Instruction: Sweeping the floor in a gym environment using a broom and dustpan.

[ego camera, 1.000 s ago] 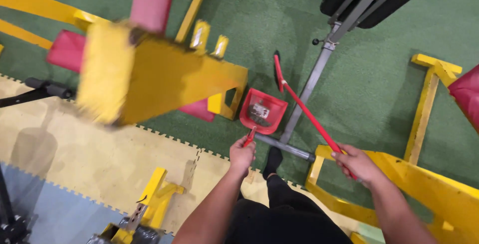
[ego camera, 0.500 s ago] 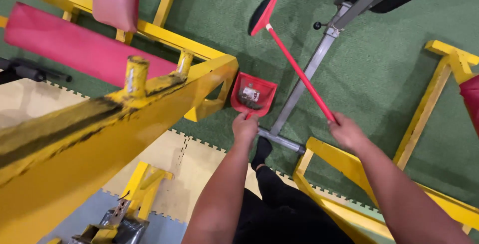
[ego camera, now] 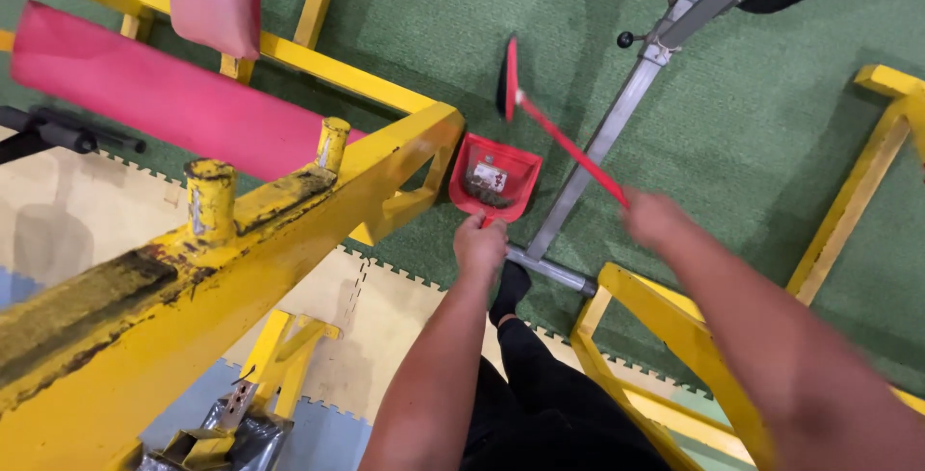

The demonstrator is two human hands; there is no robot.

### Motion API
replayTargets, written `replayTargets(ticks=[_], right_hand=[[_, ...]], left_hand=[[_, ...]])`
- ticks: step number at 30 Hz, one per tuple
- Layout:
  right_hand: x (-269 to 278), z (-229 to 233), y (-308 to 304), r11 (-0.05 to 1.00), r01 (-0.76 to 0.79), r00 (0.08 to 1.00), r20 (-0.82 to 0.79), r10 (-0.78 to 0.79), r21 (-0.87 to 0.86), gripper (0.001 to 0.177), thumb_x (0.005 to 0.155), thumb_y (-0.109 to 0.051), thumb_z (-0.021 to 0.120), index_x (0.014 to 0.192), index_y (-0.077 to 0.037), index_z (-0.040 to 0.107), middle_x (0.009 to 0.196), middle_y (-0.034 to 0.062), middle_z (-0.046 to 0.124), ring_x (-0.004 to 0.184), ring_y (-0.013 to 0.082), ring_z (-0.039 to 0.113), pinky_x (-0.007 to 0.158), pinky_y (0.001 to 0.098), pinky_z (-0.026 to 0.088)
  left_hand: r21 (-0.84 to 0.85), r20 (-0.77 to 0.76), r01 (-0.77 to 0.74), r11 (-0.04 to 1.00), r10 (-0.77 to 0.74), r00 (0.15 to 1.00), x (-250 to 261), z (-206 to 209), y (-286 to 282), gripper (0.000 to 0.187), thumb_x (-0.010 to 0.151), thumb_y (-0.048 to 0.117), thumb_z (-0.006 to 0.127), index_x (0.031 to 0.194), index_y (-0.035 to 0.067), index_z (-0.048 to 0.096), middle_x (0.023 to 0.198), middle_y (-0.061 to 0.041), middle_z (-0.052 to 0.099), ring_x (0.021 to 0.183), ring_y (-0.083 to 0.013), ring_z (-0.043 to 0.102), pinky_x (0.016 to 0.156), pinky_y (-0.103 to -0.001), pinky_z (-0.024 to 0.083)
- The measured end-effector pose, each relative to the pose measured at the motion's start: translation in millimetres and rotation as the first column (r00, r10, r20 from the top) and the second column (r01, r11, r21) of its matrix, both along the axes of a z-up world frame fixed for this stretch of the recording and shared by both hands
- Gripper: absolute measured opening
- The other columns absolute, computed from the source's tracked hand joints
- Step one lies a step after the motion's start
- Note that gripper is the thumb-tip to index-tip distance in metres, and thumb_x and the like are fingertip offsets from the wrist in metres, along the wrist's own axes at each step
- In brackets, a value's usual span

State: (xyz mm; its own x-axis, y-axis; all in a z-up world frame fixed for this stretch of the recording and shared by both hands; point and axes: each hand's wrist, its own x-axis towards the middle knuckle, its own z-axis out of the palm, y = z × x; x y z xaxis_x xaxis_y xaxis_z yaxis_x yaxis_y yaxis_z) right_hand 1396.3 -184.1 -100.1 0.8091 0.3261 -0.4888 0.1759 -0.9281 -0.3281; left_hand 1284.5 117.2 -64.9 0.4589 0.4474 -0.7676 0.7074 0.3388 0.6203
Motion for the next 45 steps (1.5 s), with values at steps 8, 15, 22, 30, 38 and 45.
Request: replayTargets(ticks=[8,15,22,30,38,45], right_hand=[[19.7,121.3,-66.5,0.939,-0.098,0.924,-0.38,-0.036,-0.329,0.055,0.097,-0.042,0.058,0.151,-0.032,0.048,0.134,0.0097,0.068,0.123,0.0335,0.065,0.109,0.0453,0.05],[50.4,117.0,22.8,0.942,-0.009,0.976,-0.208,-0.065,-0.335,0.067,0.095,-0.031,0.061,0.158,-0.03,0.04,0.133,0.0167,0.066,0.118,0.0401,0.064,0.102,0.0499,0.052],[12.2,77.4,67.7,0.911,-0.136,0.95,-0.312,0.008,-0.39,0.047,0.107,-0.025,0.038,0.152,-0.016,0.042,0.123,0.0203,0.07,0.11,0.04,0.069,0.092,0.0524,0.056],[63.6,200.5,20.9,0.76,-0.392,0.915,-0.31,0.26,-0.519,0.065,0.092,-0.013,0.054,0.155,-0.025,0.043,0.134,0.01,0.067,0.119,0.0325,0.069,0.097,0.0472,0.058],[81.0,98.3,64.3,0.896,-0.012,0.98,-0.182,-0.077,-0.443,0.048,0.109,-0.026,0.025,0.146,-0.007,0.049,0.129,0.0226,0.066,0.115,0.0421,0.067,0.096,0.0552,0.053],[22.7,83.5,36.4,0.894,-0.103,0.954,-0.299,-0.035,-0.435,0.056,0.115,-0.036,0.027,0.124,-0.002,0.07,0.123,0.0229,0.069,0.113,0.044,0.067,0.103,0.0523,0.049]], left_hand=[[0.012,-0.019,0.015,1.0,-0.015,1.0,9.9,6.2,-0.4,0.06,0.085,0.011,0.071,0.142,-0.001,0.057,0.071,-0.007,0.068,0.049,-0.0129,0.057,0.044,-0.03,0.045],[0.01,-0.047,0.003,1.0,-0.003,0.999,12.4,12.9,-8.2,0.062,0.085,0.011,0.071,0.144,0.0,0.055,0.07,-0.008,0.066,0.048,-0.0134,0.056,0.043,-0.031,0.044],[0.019,-0.01,0.016,1.0,-0.016,1.0,7.9,-0.2,-3.3,0.063,0.084,0.011,0.071,0.144,0.0,0.055,0.072,-0.007,0.068,0.049,-0.0122,0.058,0.044,-0.03,0.046],[0.022,-0.037,0.008,1.0,-0.007,0.999,6.3,17.9,-2.2,0.064,0.082,0.012,0.07,0.145,0.004,0.056,0.069,-0.009,0.066,0.048,-0.0142,0.056,0.044,-0.032,0.045],[0.124,0.015,0.072,0.99,-0.075,0.997,-1.1,13.6,-4.7,0.059,0.083,0.015,0.07,0.139,0.0,0.06,0.074,-0.01,0.072,0.053,-0.0138,0.063,0.051,-0.032,0.051],[0.064,-0.031,0.048,0.997,-0.046,0.998,-3.2,26.9,3.4,0.061,0.082,0.015,0.07,0.14,0.002,0.059,0.075,-0.011,0.071,0.051,-0.0154,0.061,0.049,-0.033,0.051]])
